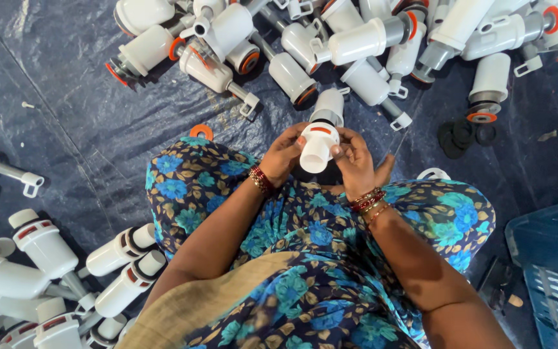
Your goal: The person sits on a tarp and assembles white plastic components with orange rings by hand. They pick up parts from a pile, fit them together, and place the assembled units into a blue crate.
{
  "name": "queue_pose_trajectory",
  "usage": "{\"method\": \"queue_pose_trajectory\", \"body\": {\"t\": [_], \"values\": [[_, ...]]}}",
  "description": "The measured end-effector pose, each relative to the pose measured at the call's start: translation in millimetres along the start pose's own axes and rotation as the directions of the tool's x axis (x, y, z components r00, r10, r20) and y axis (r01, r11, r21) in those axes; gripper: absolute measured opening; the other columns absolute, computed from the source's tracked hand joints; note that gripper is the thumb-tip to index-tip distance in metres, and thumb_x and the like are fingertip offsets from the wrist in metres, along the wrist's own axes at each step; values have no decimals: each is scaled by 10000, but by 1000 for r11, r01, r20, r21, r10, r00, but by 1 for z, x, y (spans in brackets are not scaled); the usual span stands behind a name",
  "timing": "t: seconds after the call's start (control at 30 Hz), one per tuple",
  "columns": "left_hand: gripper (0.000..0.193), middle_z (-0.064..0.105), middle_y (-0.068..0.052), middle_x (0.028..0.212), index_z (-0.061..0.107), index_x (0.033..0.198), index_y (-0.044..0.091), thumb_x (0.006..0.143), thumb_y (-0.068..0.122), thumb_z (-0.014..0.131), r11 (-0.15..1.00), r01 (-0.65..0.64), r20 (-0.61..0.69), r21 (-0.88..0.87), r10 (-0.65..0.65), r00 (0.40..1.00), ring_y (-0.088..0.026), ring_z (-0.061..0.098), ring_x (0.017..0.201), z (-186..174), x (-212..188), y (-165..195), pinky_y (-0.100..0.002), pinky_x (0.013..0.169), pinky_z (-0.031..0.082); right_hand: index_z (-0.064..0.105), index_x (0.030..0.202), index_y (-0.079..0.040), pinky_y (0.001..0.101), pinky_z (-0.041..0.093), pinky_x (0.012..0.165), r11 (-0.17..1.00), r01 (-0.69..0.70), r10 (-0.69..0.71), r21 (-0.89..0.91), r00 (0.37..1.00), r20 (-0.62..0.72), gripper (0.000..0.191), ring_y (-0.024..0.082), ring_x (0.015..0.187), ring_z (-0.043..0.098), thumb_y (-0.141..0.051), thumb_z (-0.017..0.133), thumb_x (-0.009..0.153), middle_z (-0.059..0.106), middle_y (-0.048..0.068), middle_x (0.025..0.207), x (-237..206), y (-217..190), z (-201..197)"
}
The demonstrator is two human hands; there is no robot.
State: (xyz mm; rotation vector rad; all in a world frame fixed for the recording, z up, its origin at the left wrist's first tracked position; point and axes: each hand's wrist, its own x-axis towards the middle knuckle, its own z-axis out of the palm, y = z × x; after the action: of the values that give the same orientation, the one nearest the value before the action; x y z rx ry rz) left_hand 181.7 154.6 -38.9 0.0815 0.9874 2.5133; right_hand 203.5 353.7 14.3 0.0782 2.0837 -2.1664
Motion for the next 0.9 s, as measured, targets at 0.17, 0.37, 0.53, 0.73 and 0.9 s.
{"method": "queue_pose_trajectory", "body": {"t": [0.17, 0.37, 0.53, 0.73, 0.9], "values": [[528, 594, -106, 1405, 474, 1482, 70, 1034, 304, 626, 994, 34, 41, -100, -30, 999, -234, 573, 1317, 10, 0, 9, -411, 1126, 466, 455, 1417, 7, 321, 459, 1103, 998, 64, -64, 30, 998, 18, 495, 184, 1242, 609, -64, 670, 976, 605, 101, 1310, 1, 3, -4], [577, 546, -102, 1442, 429, 1494, 88, 1027, 339, 656, 999, 42, 52, -17, -41, 998, -234, 546, 1350, 22, 5, 11, -420, 1153, 453, 549, 1360, 45, 296, 519, 1024, 989, 108, -112, -104, 993, -33, 397, 178, 1153, 631, -74, 674, 1003, 617, 106, 1231, 6, 11, -12], [614, 548, -97, 1425, 390, 1494, 106, 999, 359, 649, 995, 98, 49, -27, -97, 994, -232, 551, 1335, 23, 7, 15, -426, 1126, 470, 584, 1317, 45, 319, 537, 1074, 959, 198, -208, -201, 978, -30, 333, 205, 1226, 616, -50, 652, 1004, 531, 108, 1290, 6, 6, -10], [616, 535, -97, 1412, 378, 1499, 103, 1001, 333, 658, 993, 117, 27, 28, -118, 993, -241, 547, 1320, 20, 9, 13, -419, 1114, 470, 590, 1349, 15, 301, 547, 1018, 954, 182, -201, -240, 978, -57, 375, 186, 1189, 625, -35, 631, 980, 561, 94, 1289, 6, 1, -4], [569, 562, -98, 1410, 445, 1484, 79, 1004, 288, 668, 995, 82, 8, 53, -83, 997, -228, 566, 1301, 15, 9, 9, -409, 1108, 473, 614, 1350, 12, 282, 534, 941, 916, 206, -233, -345, 972, -40, 365, 158, 1067, 605, -16, 663, 989, 576, 93, 1248, 6, 5, -7]]}}
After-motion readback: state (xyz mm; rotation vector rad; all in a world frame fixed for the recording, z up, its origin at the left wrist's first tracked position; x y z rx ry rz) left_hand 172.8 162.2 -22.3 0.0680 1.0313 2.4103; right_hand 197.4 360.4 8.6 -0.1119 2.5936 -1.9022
